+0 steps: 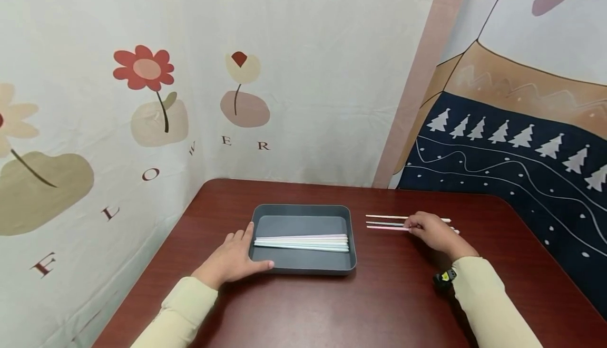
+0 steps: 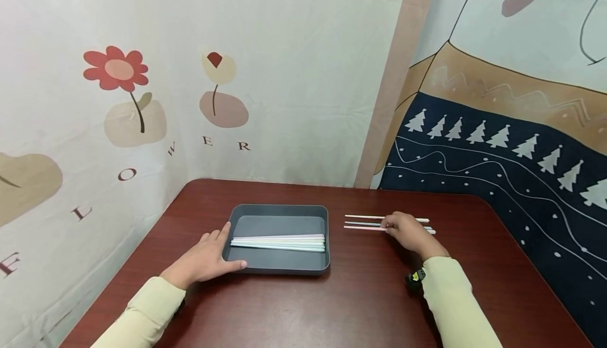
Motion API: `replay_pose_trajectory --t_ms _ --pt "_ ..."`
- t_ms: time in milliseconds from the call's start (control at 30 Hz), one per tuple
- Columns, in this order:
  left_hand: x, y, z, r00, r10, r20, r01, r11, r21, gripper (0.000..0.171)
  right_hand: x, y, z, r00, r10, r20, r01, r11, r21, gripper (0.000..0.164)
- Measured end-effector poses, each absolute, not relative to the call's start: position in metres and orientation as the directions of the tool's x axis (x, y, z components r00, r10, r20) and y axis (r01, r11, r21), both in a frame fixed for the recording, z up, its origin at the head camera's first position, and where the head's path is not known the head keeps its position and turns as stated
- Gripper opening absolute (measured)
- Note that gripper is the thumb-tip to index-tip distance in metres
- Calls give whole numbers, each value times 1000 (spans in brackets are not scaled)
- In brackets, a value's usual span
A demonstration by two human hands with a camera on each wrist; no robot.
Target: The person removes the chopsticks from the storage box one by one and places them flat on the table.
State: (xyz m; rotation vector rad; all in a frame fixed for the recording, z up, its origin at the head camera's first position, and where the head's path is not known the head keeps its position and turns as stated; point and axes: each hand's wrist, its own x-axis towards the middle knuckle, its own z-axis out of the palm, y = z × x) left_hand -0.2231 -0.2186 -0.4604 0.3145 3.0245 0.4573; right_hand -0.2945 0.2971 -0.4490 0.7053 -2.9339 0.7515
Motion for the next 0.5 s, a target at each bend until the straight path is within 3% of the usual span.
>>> replay_pose_trajectory --t_ms 500 --pt "-223 -219 -462 -977 210 -35 189 933 305 130 -299 311 -468 -892 -427 146 -446 787 -426 20"
